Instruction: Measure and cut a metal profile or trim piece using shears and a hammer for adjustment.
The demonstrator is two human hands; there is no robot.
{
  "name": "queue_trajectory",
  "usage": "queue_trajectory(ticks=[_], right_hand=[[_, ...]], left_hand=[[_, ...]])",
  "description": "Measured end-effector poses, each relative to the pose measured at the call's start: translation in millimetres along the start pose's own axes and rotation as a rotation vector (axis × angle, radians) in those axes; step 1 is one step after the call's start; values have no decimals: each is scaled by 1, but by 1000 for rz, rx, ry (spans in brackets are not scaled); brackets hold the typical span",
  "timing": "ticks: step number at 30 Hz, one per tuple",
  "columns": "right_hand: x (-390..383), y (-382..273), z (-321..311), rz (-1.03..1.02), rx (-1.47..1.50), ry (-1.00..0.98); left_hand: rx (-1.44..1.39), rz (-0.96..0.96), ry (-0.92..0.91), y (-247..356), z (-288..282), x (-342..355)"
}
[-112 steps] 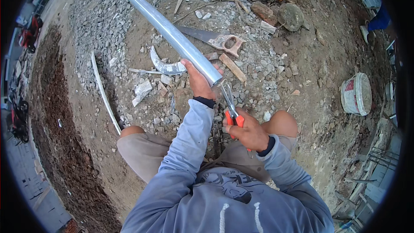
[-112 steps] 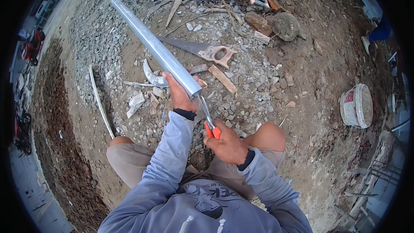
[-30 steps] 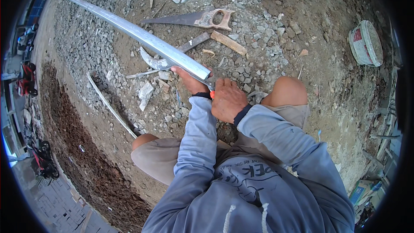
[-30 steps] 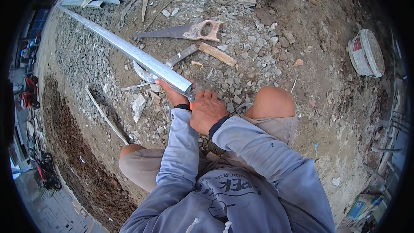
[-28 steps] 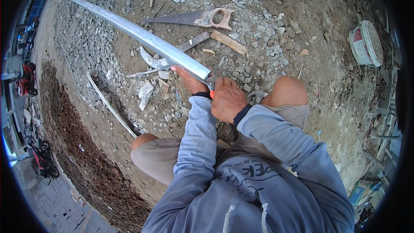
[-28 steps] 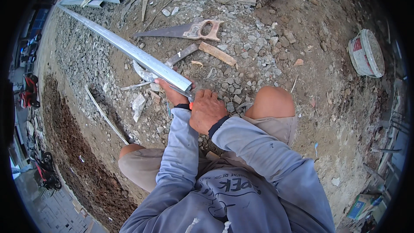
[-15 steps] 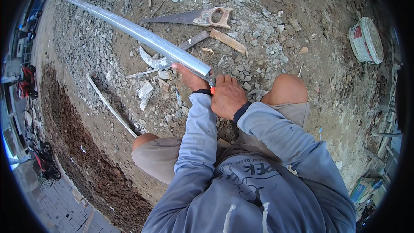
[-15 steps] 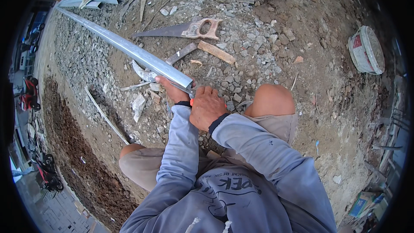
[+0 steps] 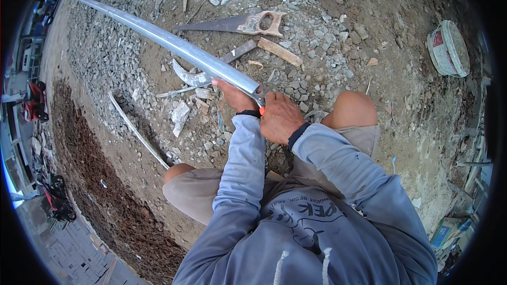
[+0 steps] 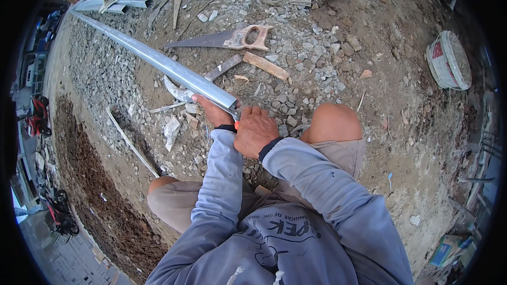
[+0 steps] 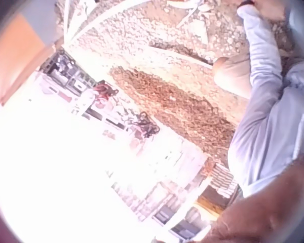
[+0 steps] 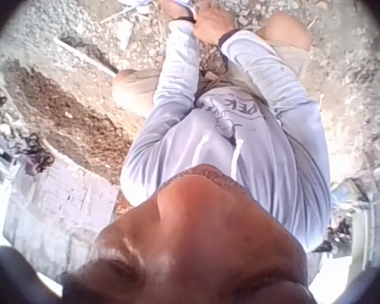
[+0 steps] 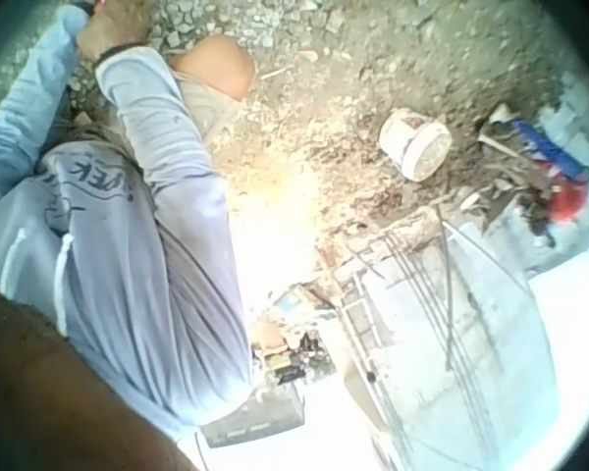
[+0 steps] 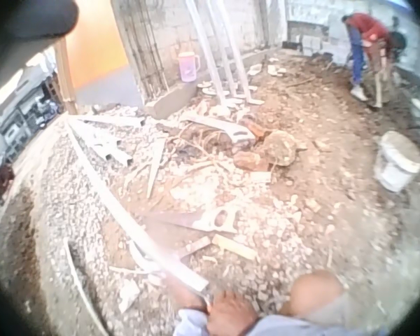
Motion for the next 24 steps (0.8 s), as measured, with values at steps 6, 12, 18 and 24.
queue_trajectory(ticks=[6, 12, 18, 24], right_hand=[[0, 0, -3, -2, 7, -9], [-1, 1, -3, -31, -21, 15], [0, 4, 1, -35, -5, 32], [0, 1, -1, -22, -15, -6]], left_hand=[[9, -15, 1, 2, -1, 0], [26, -21, 4, 1, -3, 0], [40, -2, 22, -2, -2, 0], [46, -23, 26, -1, -7, 3]])
Point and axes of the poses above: each hand's wrist, its own x-axis towards the middle knuckle, its own z-axis out of the palm, y = z × x, the point moved 1 cm from there along x, towards the middle knuckle, and after that the axes turned 15 degrees about -x, right-handed, at the moved point
